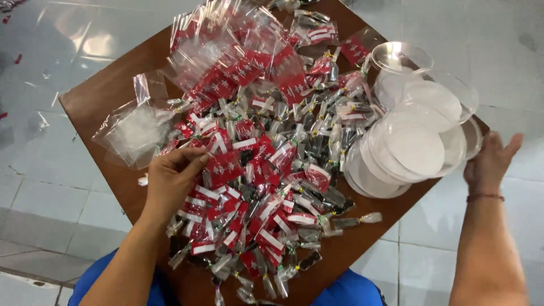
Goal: Manually placing individual candies into small plastic bags for packaging from a large pile on a table.
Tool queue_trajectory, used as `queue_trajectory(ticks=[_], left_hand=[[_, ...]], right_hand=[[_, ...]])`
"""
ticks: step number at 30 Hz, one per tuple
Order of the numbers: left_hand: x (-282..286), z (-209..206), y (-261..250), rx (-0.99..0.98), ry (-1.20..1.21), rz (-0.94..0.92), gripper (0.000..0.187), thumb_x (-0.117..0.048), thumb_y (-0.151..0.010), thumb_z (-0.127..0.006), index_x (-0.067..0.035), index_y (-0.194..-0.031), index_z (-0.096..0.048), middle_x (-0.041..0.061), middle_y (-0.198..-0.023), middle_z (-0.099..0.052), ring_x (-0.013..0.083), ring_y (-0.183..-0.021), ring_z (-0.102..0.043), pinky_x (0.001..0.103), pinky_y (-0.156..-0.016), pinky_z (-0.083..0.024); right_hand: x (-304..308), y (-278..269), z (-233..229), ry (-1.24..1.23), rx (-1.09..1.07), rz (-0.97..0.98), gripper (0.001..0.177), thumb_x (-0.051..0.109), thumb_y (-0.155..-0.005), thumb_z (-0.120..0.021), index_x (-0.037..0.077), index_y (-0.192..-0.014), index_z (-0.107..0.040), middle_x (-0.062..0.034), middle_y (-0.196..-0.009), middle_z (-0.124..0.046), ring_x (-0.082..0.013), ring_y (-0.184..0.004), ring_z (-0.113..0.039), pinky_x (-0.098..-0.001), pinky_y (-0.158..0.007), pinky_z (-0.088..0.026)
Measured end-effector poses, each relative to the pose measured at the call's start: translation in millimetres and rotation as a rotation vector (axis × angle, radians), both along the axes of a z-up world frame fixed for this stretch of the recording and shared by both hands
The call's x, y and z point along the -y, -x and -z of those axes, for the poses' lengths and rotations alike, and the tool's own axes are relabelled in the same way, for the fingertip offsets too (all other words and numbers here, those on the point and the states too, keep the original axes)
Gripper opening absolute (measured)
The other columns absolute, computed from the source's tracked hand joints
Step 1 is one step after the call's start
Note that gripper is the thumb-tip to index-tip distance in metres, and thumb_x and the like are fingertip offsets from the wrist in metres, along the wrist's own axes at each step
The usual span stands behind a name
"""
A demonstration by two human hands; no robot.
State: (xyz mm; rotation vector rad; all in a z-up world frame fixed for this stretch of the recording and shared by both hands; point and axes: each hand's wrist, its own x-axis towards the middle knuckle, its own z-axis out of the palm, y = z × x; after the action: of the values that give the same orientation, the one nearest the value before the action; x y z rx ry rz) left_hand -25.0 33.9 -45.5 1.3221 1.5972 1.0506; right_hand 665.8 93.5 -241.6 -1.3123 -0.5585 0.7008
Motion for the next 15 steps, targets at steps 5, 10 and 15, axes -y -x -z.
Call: queue_trajectory(ticks=[5,10,15], left_hand=[[-0.8,-0.1,2.4,0.016,-0.102,0.043,0.013,-0.009,-0.094,-0.072,-0.004,-0.105,-0.078,0.003,-0.075,-0.071,0.007,-0.059,-0.052,0.023,-0.049,-0.043],[0.2,-3.1,2.7,0.099,-0.117,0.016,0.01,-0.009,-0.095,-0.072,-0.004,-0.101,-0.077,0.003,-0.071,-0.068,0.0093,-0.057,-0.054,0.025,-0.053,-0.05],[3.8,-13.4,0.3,0.131,-0.107,-0.002,0.01,-0.013,-0.096,-0.073,-0.007,-0.102,-0.079,-0.002,-0.066,-0.059,0.0086,-0.06,-0.045,0.028,-0.055,-0.04]], right_hand=[[119.6,4.9,46.7,0.278,1.696,-0.26,0.028,0.019,-0.108,-0.065,0.005,-0.132,-0.058,-0.0152,-0.128,-0.063,-0.0364,-0.11,-0.063,-0.0485,-0.085,-0.055],[277.7,77.8,85.0,0.405,0.713,-0.39,0.037,0.002,-0.095,-0.063,-0.006,-0.132,-0.062,-0.0273,-0.131,-0.065,-0.0357,-0.118,-0.065,-0.0433,-0.104,-0.054],[396.4,86.5,140.7,0.717,-0.005,-0.169,0.038,-0.001,-0.097,-0.064,-0.018,-0.131,-0.065,-0.0356,-0.115,-0.073,-0.0392,-0.104,-0.068,-0.0477,-0.092,-0.055]])
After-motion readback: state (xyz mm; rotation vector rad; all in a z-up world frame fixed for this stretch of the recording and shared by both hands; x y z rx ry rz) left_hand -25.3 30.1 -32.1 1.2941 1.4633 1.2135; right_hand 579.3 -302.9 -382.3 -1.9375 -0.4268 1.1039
